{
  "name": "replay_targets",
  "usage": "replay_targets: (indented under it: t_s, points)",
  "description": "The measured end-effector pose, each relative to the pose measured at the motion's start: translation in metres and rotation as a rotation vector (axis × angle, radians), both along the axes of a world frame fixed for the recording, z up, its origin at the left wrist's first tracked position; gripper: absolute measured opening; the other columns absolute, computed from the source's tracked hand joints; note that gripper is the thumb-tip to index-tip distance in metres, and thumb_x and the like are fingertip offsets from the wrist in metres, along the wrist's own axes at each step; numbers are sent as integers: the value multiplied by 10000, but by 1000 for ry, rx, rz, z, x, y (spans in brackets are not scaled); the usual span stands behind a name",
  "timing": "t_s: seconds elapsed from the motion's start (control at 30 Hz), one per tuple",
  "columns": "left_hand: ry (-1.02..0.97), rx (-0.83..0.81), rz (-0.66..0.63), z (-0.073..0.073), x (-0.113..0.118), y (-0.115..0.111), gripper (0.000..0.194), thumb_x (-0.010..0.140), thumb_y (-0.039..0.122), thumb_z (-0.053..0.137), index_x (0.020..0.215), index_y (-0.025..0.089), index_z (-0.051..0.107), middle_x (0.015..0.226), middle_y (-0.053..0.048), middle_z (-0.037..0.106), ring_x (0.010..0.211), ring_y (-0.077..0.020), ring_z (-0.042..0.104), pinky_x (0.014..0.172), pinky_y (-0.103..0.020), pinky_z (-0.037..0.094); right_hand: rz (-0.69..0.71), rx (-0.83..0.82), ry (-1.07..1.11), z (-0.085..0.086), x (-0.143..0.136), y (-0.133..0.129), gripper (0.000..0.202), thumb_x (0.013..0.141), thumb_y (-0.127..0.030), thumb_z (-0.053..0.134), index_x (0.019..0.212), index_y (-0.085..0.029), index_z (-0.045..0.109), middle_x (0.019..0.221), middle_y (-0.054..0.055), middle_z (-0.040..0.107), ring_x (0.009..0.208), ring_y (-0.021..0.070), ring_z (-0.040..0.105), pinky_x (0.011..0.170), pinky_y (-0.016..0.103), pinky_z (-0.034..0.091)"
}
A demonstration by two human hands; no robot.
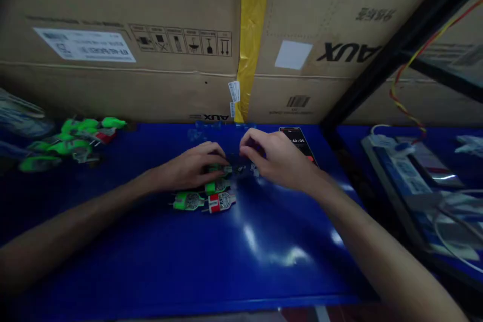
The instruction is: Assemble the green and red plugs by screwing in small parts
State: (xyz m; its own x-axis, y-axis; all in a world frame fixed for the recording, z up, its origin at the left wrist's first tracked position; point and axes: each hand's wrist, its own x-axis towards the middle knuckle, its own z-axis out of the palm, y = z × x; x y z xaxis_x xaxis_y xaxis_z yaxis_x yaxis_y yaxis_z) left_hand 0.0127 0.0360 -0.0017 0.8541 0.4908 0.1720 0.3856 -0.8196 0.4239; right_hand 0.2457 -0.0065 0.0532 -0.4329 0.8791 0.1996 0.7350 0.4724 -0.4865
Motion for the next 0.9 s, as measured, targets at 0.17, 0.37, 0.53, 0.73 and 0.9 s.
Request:
replay_targets:
  t_s: [0.17, 0.37, 0.53, 0.73, 0.9]
  points:
    - [12, 2, 30, -2, 11, 0, 233, 911, 272, 619, 1100, 150, 680, 1096, -83, 596, 1054, -225, 550, 945, -348, 451, -3, 21, 38, 15, -2, -3, 139, 926, -263, 522, 924, -188, 639, 840, 35, 731, 724, 155, 659, 637, 251, 440]
    - [-62, -32, 41, -5, 19, 1, 155, 896, 271, 662, 990, 154, 699, 1034, -59, 631, 1006, -210, 570, 885, -320, 450, 18, 58, 73, 25, -7, -6, 144, 919, -277, 528, 918, -187, 641, 836, 41, 730, 743, 172, 673, 651, 260, 457]
    - [-106, -65, 17, -1, 18, 0, 104, 920, 200, 618, 893, 146, 703, 958, -40, 664, 934, -177, 592, 847, -287, 445, 36, 70, 82, 26, -8, -6, 139, 922, -269, 530, 926, -182, 638, 845, 44, 731, 749, 172, 673, 657, 263, 460]
    - [-75, -40, 6, 3, 13, 0, 106, 915, 185, 601, 886, 148, 696, 948, -41, 664, 931, -178, 592, 874, -303, 445, 82, 79, 77, 25, -10, -4, 119, 927, -256, 535, 920, -188, 633, 861, 37, 735, 768, 168, 675, 668, 261, 456]
    - [-31, -56, 12, 5, 5, 2, 137, 921, 234, 596, 988, 153, 684, 1042, -56, 632, 988, -191, 588, 895, -307, 453, 89, 58, 107, 22, -11, -1, 135, 933, -273, 532, 924, -185, 634, 869, 41, 738, 776, 165, 678, 661, 252, 458]
